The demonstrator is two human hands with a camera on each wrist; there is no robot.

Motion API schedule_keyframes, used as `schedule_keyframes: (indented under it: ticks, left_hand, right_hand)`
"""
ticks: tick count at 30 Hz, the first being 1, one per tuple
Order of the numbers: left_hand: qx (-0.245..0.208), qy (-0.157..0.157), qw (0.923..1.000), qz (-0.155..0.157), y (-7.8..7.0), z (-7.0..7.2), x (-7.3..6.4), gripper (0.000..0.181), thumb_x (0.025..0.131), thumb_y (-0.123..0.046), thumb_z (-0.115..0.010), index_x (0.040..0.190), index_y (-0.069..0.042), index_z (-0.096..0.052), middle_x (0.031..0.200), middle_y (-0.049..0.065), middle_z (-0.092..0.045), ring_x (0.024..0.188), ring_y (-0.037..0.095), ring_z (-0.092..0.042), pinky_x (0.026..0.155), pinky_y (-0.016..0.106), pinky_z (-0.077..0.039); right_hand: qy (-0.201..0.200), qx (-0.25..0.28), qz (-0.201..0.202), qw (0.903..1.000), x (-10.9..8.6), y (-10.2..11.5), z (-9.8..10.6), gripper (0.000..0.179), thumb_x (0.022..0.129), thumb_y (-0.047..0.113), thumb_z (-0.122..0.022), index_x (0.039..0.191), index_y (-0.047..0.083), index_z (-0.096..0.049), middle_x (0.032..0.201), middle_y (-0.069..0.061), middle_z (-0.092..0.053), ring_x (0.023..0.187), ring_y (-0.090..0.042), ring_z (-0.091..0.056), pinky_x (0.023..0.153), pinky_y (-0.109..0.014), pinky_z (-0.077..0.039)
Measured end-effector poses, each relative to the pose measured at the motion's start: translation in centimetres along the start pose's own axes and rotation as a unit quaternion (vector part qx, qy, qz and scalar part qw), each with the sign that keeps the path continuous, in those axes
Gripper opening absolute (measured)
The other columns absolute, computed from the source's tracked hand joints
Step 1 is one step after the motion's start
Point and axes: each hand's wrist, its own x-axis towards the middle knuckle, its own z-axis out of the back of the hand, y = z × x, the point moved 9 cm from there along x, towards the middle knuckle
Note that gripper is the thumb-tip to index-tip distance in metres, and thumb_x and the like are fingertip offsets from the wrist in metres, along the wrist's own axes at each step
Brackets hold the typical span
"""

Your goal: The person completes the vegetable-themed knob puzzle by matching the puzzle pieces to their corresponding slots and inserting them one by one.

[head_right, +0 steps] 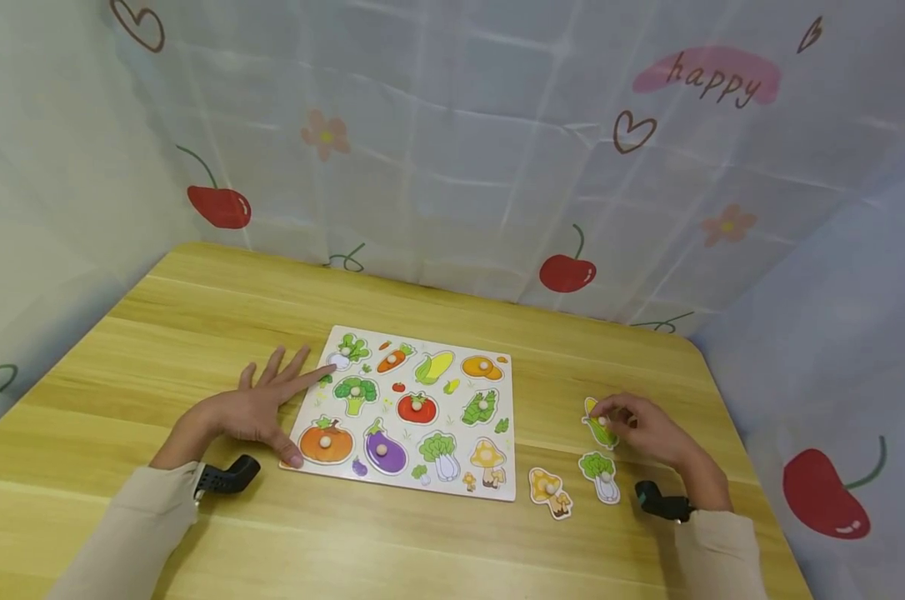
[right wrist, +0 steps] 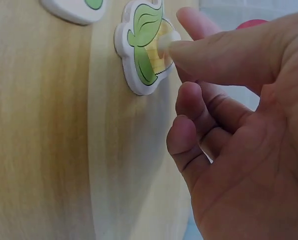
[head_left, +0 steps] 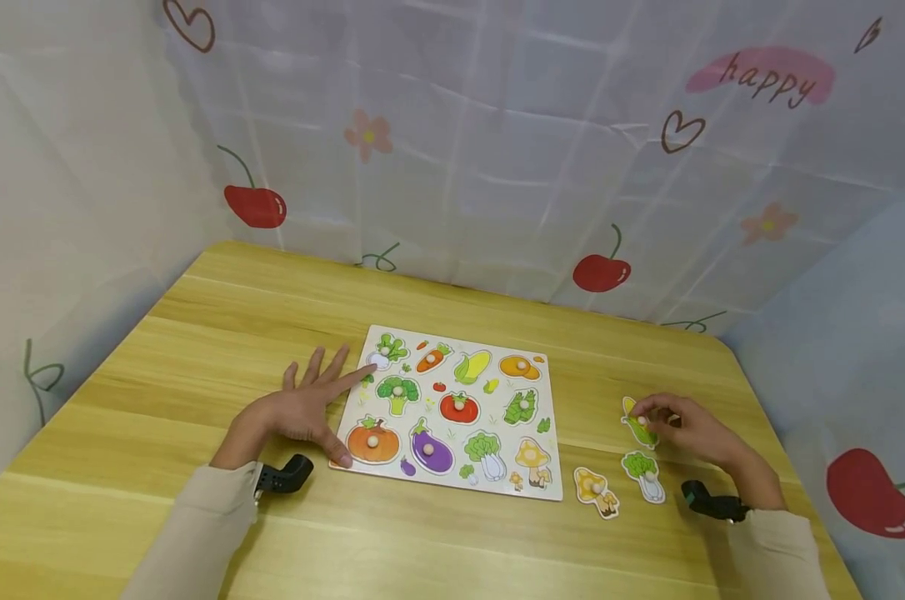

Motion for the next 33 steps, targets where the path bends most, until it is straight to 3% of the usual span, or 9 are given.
schedule_keyframes:
  ticks: [11, 18, 33]
  left_hand:
    - [-0.001, -0.002, 1.0, -0.002, 0.1, -0.3, 0.1, 0.132, 0.058, -0.051, -0.094, 0.161, -0.018, -0.019, 0.165, 0.026, 0.015, 0.146, 0.053, 0.026, 0.107, 0.075, 0.02]
    - [0.001, -0.002, 1.0, -0.005, 0.1, -0.3, 0.2, 0.133, 0.058, -0.052, -0.094, 0.161, -0.018, -0.019, 0.165, 0.026, 0.015, 0.146, 0.053, 0.026, 0.107, 0.075, 0.02]
    - [0.007, -0.005, 1.0, 0.0, 0.2, -0.1, 0.1, 0.133, 0.057, -0.052, -0.094, 0.161, -0.019, -0.019, 0.165, 0.026, 0.014, 0.146, 0.053, 0.026, 0.108, 0.074, 0.02]
  right_hand:
    - [-0.016, -0.024, -0.043, 0.9986, -0.3, -1.2, -0.2, 0.014, 0.095, -0.003, -0.062, 0.106, 0.002, -0.068, 0.092, -0.006, -0.065, 0.073, -0.007, -0.053, 0.061, -0.024, -0.044]
    - [-0.026, -0.045, -0.048, 0.9975, -0.2, -1.1, -0.2, 0.013, 0.095, -0.002, -0.063, 0.106, 0.002, -0.069, 0.092, -0.005, -0.066, 0.074, -0.005, -0.055, 0.062, -0.024, -0.046]
    - [-0.042, -0.083, -0.039, 0.9949, 2.5, 0.4, -0.5, 0.012, 0.093, -0.001, -0.066, 0.102, 0.006, -0.07, 0.086, -0.001, -0.066, 0.071, -0.003, -0.053, 0.062, -0.024, -0.046]
